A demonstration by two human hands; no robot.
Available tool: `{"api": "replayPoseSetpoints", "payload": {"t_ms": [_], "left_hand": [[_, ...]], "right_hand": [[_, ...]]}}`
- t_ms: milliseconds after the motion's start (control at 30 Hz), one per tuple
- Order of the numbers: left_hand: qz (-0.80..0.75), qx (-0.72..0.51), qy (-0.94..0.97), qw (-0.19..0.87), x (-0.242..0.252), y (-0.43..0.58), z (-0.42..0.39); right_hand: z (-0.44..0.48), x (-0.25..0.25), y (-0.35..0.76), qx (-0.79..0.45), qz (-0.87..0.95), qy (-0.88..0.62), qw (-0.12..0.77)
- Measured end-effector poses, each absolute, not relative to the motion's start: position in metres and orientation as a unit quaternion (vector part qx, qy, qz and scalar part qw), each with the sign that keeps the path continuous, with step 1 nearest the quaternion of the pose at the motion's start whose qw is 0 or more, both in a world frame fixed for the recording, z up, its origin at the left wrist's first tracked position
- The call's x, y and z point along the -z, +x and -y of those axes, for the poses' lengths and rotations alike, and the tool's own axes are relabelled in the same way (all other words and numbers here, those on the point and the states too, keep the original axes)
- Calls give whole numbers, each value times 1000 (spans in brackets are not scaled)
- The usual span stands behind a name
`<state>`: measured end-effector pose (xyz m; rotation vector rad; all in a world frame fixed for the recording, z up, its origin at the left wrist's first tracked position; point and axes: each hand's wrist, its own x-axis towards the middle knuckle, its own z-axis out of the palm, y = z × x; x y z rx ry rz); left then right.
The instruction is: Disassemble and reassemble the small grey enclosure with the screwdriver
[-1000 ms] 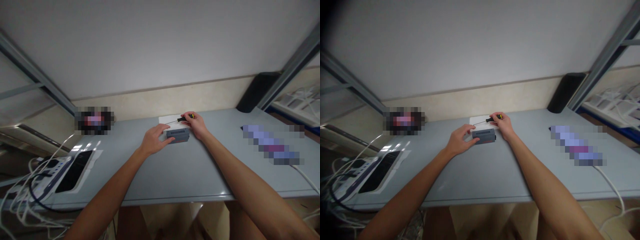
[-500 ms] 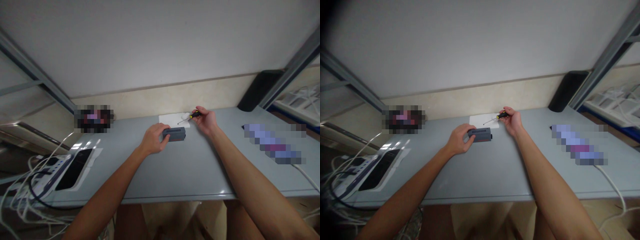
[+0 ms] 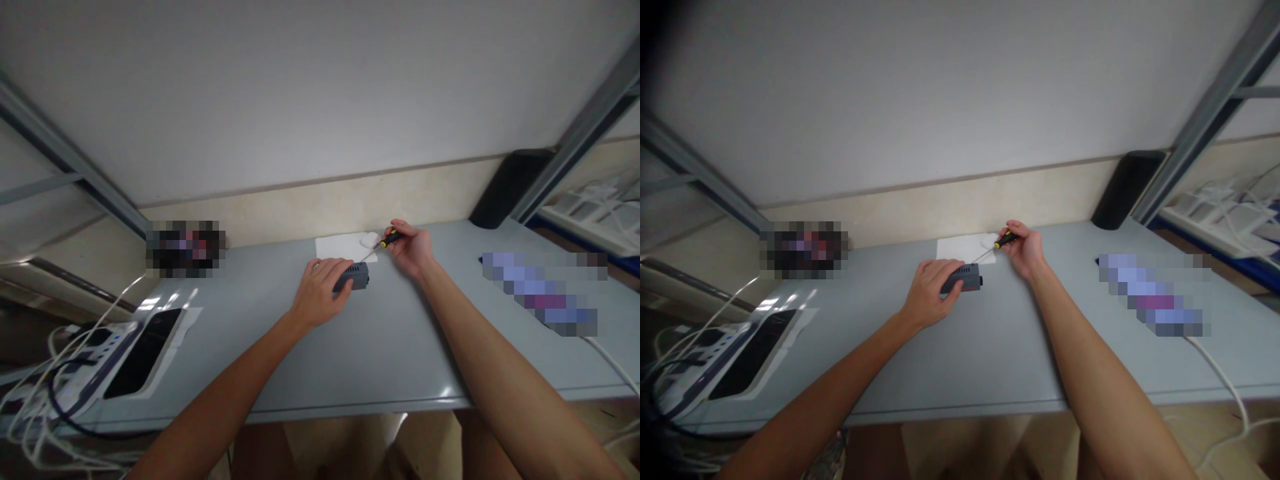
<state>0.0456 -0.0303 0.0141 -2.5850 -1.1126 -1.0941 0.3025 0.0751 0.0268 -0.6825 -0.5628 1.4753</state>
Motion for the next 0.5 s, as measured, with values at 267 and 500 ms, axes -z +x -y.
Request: {"api": "replayPoseSetpoints", "payload": {"t_ms": [267,500], "left_hand": [[378,339,-859,62,-13,47,31],[376,342,-859,62,-13,47,30]], "right_hand": [[-75,-27,301,-655,238,-292,655],[-75,-26,302,-657,233,-290,656]]}}
